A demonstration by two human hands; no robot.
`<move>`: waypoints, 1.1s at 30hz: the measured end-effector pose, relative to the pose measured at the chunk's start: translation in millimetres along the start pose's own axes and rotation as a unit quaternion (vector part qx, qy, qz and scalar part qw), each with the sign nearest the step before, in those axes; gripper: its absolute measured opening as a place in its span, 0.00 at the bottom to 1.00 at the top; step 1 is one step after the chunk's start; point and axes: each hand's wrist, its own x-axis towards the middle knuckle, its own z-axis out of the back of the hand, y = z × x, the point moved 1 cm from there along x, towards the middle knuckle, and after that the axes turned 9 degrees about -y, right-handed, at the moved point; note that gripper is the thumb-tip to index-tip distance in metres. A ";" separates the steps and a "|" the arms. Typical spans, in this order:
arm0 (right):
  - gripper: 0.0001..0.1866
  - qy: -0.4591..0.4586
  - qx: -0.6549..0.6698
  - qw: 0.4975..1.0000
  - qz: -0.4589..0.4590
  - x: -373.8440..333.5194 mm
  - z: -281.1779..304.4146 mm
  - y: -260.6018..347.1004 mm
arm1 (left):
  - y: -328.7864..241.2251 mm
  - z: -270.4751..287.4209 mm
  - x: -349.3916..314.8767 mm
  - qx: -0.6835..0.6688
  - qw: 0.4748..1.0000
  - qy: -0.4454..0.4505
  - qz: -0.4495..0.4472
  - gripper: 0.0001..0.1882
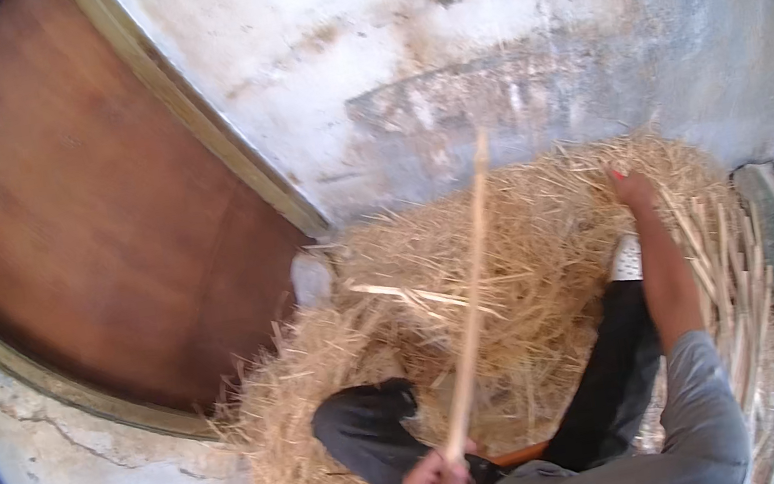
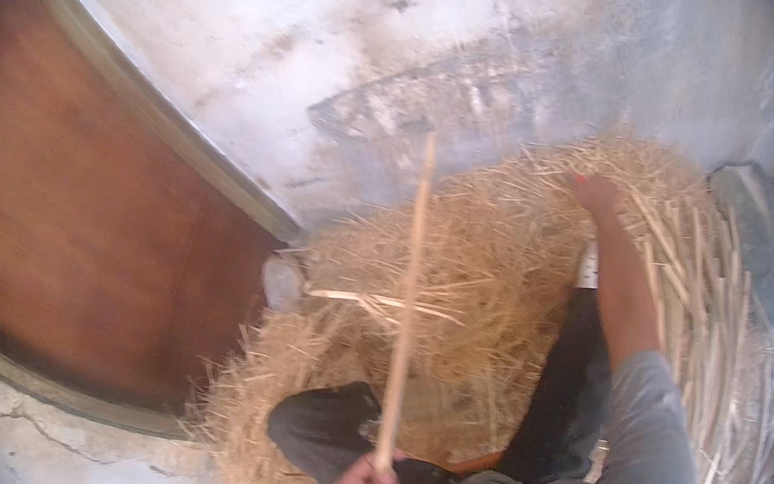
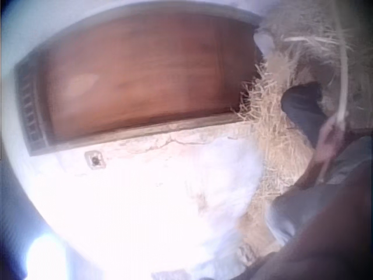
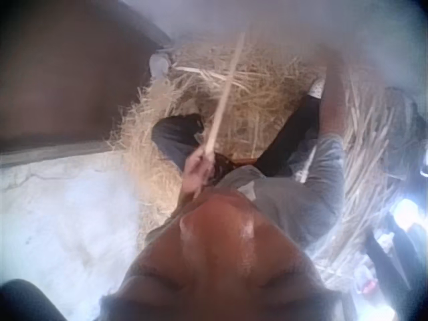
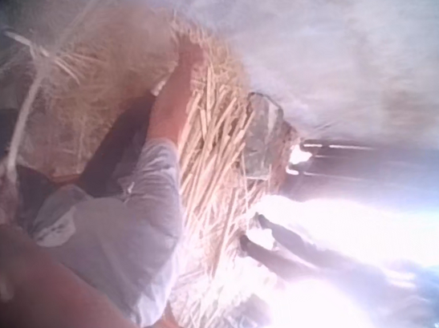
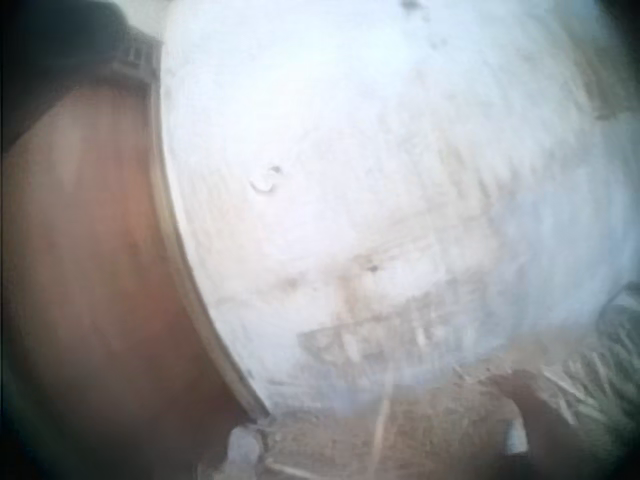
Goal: The person sits on a hay-covered floor and uses a knife to split a long bamboo stick into thin strips. They then use a red tool to scrape and smooth the surface of the bamboo strips.
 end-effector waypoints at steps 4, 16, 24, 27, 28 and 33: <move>0.40 -0.049 0.115 0.990 0.061 -28.9 30.3 67.4 | -7.9 -15.4 83.3 -0.169 0.984 0.056 -0.022 0.18; 0.35 0.006 0.152 0.853 0.499 -220.2 124.5 200.3 | -28.1 0.5 103.7 -0.256 0.962 0.008 -0.098 0.20; 0.39 0.107 0.174 0.928 0.311 -186.7 89.6 199.2 | -19.7 -4.0 84.6 -0.206 0.975 0.004 -0.082 0.19; 0.37 -0.008 0.156 0.856 0.493 -226.9 93.1 204.1 | -18.1 2.2 86.5 -0.222 0.970 -0.004 -0.099 0.19; 0.37 -0.010 0.183 0.837 0.515 -233.6 96.3 205.9 | -20.0 3.9 84.3 -0.216 0.972 -0.010 -0.096 0.19; 0.36 -0.034 0.154 0.868 0.471 -197.9 78.5 193.1 | -13.9 -1.2 87.4 -0.212 0.974 0.015 -0.076 0.20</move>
